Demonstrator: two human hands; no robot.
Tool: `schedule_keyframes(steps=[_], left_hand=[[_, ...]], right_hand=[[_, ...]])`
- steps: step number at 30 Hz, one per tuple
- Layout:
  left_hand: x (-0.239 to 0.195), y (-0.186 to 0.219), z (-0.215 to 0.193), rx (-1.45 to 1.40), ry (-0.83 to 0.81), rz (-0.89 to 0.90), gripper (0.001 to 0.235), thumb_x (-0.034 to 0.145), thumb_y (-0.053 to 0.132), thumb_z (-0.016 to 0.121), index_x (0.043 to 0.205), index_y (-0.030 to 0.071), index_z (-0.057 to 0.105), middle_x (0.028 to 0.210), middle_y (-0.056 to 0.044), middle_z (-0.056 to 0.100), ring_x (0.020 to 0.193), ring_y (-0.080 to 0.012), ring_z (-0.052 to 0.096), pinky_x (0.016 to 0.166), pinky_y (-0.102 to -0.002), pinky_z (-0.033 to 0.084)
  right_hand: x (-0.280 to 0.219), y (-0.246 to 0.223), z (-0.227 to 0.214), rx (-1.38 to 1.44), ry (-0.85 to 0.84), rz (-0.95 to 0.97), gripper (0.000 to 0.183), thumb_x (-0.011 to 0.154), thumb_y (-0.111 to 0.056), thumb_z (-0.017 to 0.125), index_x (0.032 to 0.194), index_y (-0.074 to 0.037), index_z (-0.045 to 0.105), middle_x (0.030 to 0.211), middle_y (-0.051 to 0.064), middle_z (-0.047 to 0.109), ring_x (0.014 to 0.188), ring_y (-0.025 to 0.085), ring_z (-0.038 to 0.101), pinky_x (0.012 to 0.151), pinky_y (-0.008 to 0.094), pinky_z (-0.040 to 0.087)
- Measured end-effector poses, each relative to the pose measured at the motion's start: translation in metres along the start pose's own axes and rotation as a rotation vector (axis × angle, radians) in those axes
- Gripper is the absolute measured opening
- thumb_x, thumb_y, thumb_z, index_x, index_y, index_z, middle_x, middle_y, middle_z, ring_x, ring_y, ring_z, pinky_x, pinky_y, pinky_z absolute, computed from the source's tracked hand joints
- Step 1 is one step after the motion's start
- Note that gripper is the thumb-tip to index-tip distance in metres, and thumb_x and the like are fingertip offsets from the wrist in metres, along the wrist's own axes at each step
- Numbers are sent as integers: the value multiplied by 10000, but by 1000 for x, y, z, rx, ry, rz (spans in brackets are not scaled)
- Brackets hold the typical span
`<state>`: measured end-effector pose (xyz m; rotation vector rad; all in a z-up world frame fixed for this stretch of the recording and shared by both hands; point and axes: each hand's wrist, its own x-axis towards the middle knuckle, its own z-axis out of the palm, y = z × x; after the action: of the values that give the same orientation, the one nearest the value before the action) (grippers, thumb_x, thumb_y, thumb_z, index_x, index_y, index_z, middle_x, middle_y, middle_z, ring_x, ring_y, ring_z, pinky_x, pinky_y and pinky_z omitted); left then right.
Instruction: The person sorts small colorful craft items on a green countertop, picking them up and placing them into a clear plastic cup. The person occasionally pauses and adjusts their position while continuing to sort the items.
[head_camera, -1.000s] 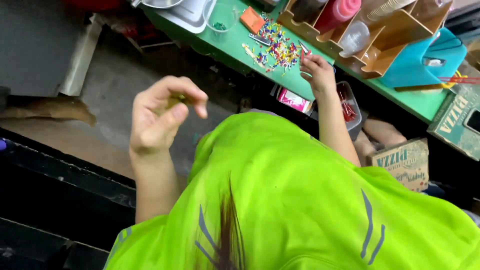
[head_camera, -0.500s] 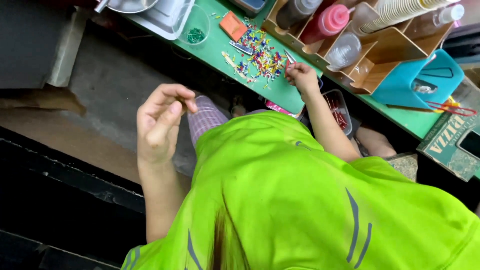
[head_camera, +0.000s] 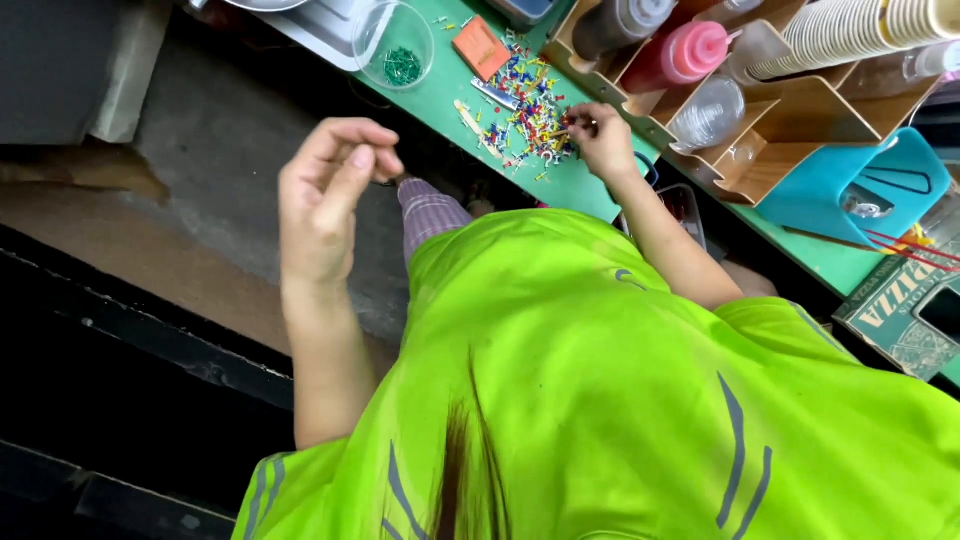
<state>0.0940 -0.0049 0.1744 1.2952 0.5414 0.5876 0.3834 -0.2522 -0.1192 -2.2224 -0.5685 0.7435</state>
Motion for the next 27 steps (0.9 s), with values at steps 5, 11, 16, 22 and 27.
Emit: schedule_keyframes(steps=[5, 11, 16, 22, 27], left_hand=[[5, -20, 16, 19, -53, -74, 240, 1026, 201, 599, 1138, 7, 686, 878, -117, 697, 862, -137, 650, 834, -251, 526], [17, -33, 33, 38, -75, -120, 219, 1041, 201, 601, 1144, 32, 696, 896, -114, 705, 882, -143, 640, 829, -259, 509], [30, -69, 39, 71, -95, -186, 200, 1048, 179, 589, 1148, 50, 704, 895, -102, 715, 876, -130, 642, 813, -250, 511], [46, -160, 44, 109, -153, -445, 203, 1040, 168, 542, 1098, 101, 724, 882, -58, 744, 829, -84, 663, 744, -200, 524], [45, -269, 47, 186, -214, -765, 236, 1003, 212, 523, 1105, 135, 721, 886, -19, 759, 783, -50, 671, 677, -171, 519]], right_hand=[[1, 0, 1, -264, -39, -237, 98, 931, -168, 812, 1019, -208, 796, 975, 55, 664, 908, 298, 707, 834, 414, 588], [-1, -24, -10, -476, -61, -251, 91, 903, -171, 815, 983, -204, 785, 979, 28, 650, 929, 300, 701, 830, 444, 591], [-6, -30, -8, -491, -67, -254, 91, 905, -208, 814, 987, -206, 776, 982, 37, 645, 977, 291, 684, 842, 442, 587], [-2, -24, 0, -577, -76, -280, 165, 864, -261, 849, 985, -185, 766, 975, 23, 647, 998, 267, 669, 838, 433, 592], [5, -17, 4, -672, -85, -326, 190, 840, -318, 855, 975, -221, 763, 960, -26, 631, 993, 209, 665, 817, 385, 605]])
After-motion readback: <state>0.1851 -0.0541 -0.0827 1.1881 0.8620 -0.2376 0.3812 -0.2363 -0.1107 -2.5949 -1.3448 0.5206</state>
